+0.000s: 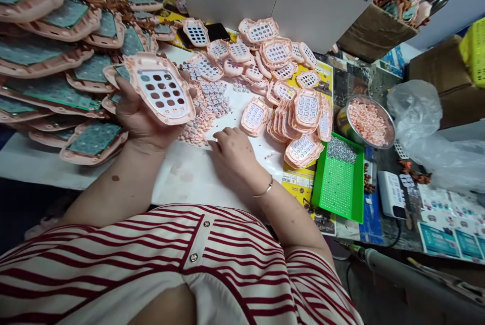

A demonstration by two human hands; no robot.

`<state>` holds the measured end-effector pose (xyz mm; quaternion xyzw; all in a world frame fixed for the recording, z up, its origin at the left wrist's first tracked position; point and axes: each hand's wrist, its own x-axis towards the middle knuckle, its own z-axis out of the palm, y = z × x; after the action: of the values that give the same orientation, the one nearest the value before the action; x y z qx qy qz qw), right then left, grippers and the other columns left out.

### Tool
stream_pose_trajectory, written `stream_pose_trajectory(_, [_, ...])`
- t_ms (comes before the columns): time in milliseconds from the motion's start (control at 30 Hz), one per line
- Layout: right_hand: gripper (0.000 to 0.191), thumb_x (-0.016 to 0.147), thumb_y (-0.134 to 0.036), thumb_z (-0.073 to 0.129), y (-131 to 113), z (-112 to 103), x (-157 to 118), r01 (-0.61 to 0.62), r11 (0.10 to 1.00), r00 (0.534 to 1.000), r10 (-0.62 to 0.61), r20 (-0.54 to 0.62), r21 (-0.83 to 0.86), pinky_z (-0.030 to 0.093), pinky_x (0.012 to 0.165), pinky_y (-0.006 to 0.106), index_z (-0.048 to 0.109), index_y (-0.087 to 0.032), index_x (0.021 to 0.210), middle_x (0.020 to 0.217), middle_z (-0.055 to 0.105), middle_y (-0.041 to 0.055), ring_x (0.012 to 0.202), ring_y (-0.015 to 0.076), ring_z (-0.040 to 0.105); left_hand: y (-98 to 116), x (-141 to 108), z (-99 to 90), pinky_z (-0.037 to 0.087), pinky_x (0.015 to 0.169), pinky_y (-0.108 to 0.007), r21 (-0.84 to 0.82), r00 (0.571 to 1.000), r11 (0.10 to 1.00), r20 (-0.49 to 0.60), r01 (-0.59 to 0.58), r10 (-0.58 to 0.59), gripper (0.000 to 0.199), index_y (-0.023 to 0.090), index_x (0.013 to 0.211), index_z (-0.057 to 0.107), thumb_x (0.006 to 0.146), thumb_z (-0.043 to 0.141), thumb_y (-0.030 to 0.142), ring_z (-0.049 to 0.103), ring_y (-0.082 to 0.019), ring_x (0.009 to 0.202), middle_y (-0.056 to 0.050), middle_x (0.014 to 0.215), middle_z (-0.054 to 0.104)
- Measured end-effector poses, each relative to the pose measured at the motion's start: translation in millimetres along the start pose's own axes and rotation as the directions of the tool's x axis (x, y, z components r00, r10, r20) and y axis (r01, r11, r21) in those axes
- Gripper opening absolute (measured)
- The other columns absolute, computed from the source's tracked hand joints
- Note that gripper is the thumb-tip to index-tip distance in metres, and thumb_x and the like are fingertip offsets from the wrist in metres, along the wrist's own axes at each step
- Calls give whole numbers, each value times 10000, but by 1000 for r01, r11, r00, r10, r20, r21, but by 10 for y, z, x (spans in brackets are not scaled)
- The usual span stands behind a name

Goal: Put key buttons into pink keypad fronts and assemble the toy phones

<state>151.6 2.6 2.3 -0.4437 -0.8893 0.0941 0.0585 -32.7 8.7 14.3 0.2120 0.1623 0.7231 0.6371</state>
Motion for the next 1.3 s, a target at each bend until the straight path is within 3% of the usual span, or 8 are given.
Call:
stream_pose_trajectory(267, [273,969,-312,498,-48,-81,179,-104,984,976,129,178,-143,394,641,334,723,-166,918,958,718,123,790,230,647,98,-1,70,437,1040,-459,-72,996,996,-52,62,-66,630,257,1426,517,1008,151,555,534,-291,1270,-72,1121,716])
stream_pose_trajectory(433, [272,965,-242,486,249,-284,551,-149,974,988,155,26,-168,440,809,368,702,-149,1101,1061,714,152,1000,287,643,121,-7,84,411,1047,-443,-91,997,995,-70,33,-40,605,306,1469,469,1007,169,556,498,-278,1297,-42,1148,716])
stream_pose_trajectory(600, [463,957,-480,498,306,-118,1076,-306,941,952,307,-11,-142,453,895,441,696,-74,1056,1172,659,246,1111,353,587,75,26,-7,429,1030,-464,-69,999,997,-24,22,-23,552,282,1429,512,993,297,544,520,-304,1286,-52,1117,725])
stream_pose_trajectory(800, [184,851,-291,598,333,-12,1008,-383,911,908,402,-118,154,460,849,388,684,-154,940,1027,698,128,976,259,602,52,67,-52,447,1035,-434,-80,1000,997,-2,-25,25,503,252,1398,525,956,465,486,532,-288,1292,-41,1138,730])
stream_pose_trajectory(967, [203,786,-375,680,424,-142,619,-270,499,854,519,-35,823,441,650,276,631,-178,790,731,638,-4,647,117,534,6,12,-15,430,1054,-482,-21,998,998,39,57,-56,492,257,1397,539,966,439,474,526,-315,1305,-41,1138,734])
stream_pose_trajectory(1133, [322,702,-456,784,305,-208,151,-79,200,830,555,-46,977,492,661,265,647,-202,845,753,631,-25,641,95,556,-124,-59,-23,452,1034,-526,66,988,988,66,137,-141,518,250,1338,594,876,596,484,524,-371,1305,-56,1155,731])
stream_pose_trajectory(1233, [276,779,-445,740,218,-137,-80,12,315,806,559,-196,949,530,683,304,634,-216,891,794,640,-10,671,118,587,-223,-98,-63,455,1044,-561,59,974,978,98,201,-206,583,237,1301,618,783,707,490,515,-399,1319,-83,1190,722])
stream_pose_trajectory(1300, [153,859,-365,676,191,-76,-208,116,588,725,502,-473,801,541,720,341,631,-225,902,831,660,17,747,153,623,-272,-126,-81,460,1036,-586,88,960,962,89,259,-267,571,225,1276,631,767,721,470,529,-411,1309,-109,1225,706])
